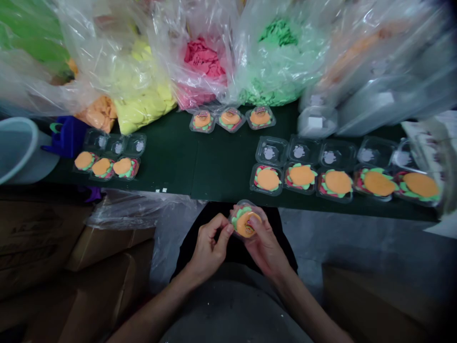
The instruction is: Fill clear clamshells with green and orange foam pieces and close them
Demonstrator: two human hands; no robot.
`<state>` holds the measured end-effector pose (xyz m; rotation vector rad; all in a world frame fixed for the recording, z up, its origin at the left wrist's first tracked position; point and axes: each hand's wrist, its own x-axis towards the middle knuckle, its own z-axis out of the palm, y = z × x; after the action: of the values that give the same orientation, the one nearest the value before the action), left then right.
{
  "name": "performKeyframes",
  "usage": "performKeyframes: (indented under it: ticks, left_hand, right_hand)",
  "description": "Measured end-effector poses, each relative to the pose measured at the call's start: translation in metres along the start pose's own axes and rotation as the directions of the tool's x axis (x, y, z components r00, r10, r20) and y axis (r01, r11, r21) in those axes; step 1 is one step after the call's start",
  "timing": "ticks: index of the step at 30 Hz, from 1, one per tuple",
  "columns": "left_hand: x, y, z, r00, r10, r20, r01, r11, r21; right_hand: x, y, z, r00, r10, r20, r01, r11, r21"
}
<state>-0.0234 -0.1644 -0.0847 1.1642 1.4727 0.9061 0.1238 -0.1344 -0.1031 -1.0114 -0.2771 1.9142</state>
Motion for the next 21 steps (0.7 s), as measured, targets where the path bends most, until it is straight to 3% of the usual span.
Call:
performKeyframes:
  ticks: [4, 12, 17, 21]
  left_hand:
    - [0.007, -0.007, -0.005, 0.999, -0.035, 0.02, 0.037, 0.994, -0.101]
    - [0.019, 0.009, -0.029, 0.994, -0.109, -0.012, 0.1, 0.947, -0.306]
    - [0.024, 0.009, -0.029, 0.975, -0.18, 0.127, 0.216, 0.893, -0.395]
    - [0.023, 0.004, -0.021, 0.976, -0.183, 0.117, 0.216, 0.879, -0.425]
  right_hand:
    - [0.008, 0.001, 0.007, 1.0, -0.025, -0.01, 0.025, 1.0, -0.015]
    - [0.012, -0.001, 0.019, 0.994, -0.069, 0.081, 0.077, 0.993, -0.094]
    - [0.006, 0.001, 0.016, 0.996, -0.078, 0.052, 0.084, 0.989, -0.121]
    - [0.003, 0.005, 0.013, 0.996, -0.083, 0.018, 0.085, 0.991, -0.106]
